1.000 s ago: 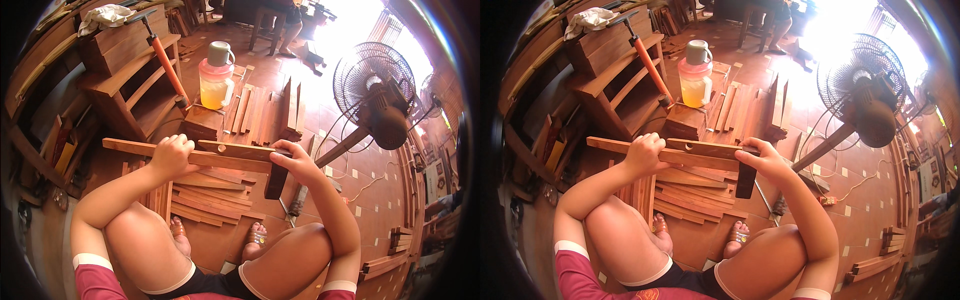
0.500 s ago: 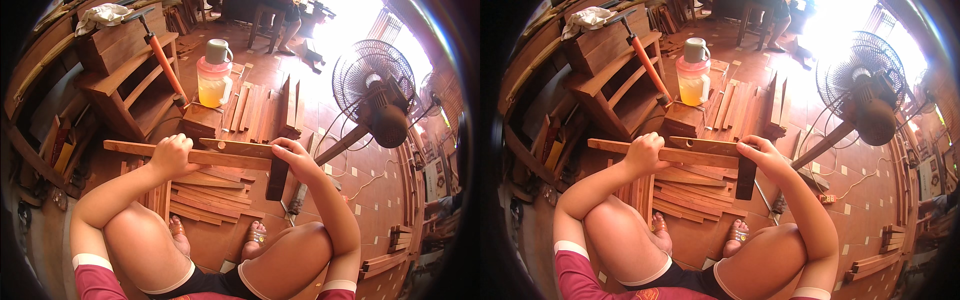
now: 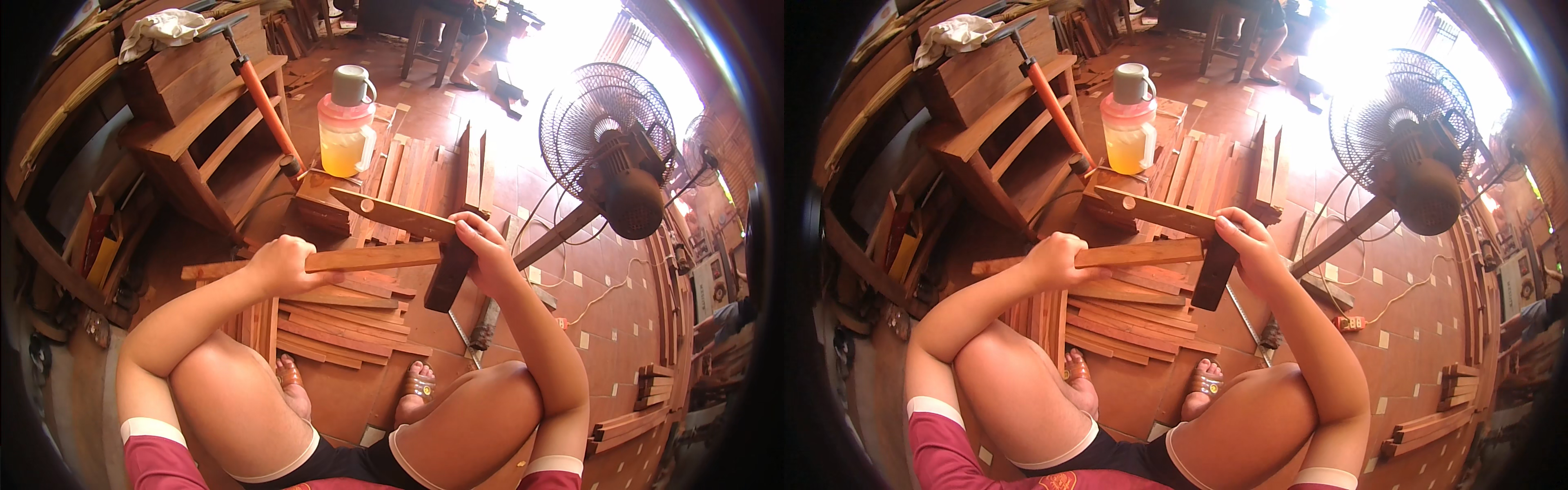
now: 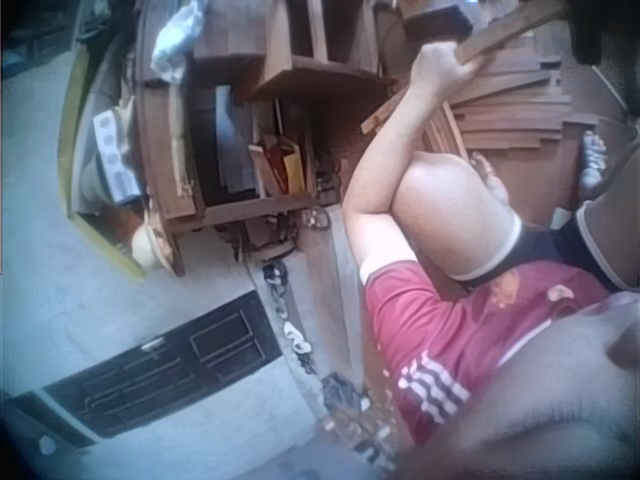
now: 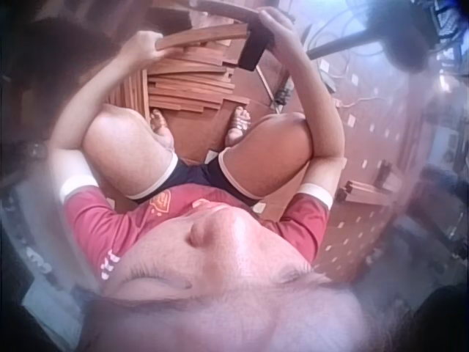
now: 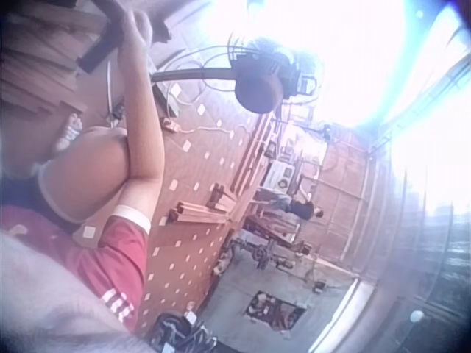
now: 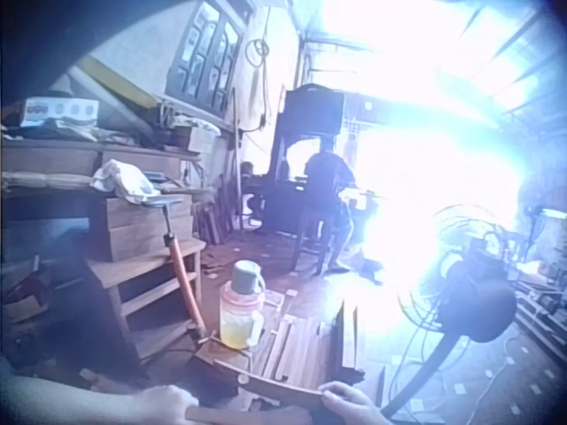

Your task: The person sits on the floor and uses a hand plane to smooth the edges of thin wooden strips. They repeatedly pick up strips, plane them, and place them back on the floor.

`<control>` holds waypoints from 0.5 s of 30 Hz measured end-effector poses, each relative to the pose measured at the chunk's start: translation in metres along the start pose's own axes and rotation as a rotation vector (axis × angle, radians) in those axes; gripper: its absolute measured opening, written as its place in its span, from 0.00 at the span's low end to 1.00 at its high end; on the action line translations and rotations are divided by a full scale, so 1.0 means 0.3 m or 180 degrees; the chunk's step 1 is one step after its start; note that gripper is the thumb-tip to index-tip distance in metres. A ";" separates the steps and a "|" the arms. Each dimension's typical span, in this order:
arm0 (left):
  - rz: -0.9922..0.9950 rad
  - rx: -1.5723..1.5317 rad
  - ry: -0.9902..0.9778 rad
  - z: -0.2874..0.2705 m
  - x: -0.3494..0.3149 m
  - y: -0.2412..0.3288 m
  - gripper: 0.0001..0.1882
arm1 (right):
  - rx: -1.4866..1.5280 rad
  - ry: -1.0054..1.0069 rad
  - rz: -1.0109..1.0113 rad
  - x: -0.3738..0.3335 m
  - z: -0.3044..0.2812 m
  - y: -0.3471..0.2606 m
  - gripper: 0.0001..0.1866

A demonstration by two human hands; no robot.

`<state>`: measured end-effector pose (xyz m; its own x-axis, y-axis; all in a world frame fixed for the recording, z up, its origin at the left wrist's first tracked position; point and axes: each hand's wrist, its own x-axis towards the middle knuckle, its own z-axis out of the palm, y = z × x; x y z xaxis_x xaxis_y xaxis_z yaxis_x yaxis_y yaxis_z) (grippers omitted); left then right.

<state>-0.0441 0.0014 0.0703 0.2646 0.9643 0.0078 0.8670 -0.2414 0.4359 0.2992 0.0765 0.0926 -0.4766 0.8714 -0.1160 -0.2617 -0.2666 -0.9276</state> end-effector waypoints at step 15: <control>-0.0090 -0.0541 -0.0926 0.024 0.005 -0.049 0.46 | -0.1316 -0.0925 0.0073 -0.014 -0.007 -0.022 0.16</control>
<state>-0.0535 0.0056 0.0575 0.3721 0.8931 -0.2529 0.7995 -0.1699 0.5762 0.3046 0.0754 0.0983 -0.7077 0.7009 -0.0890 0.0779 -0.0478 -0.9958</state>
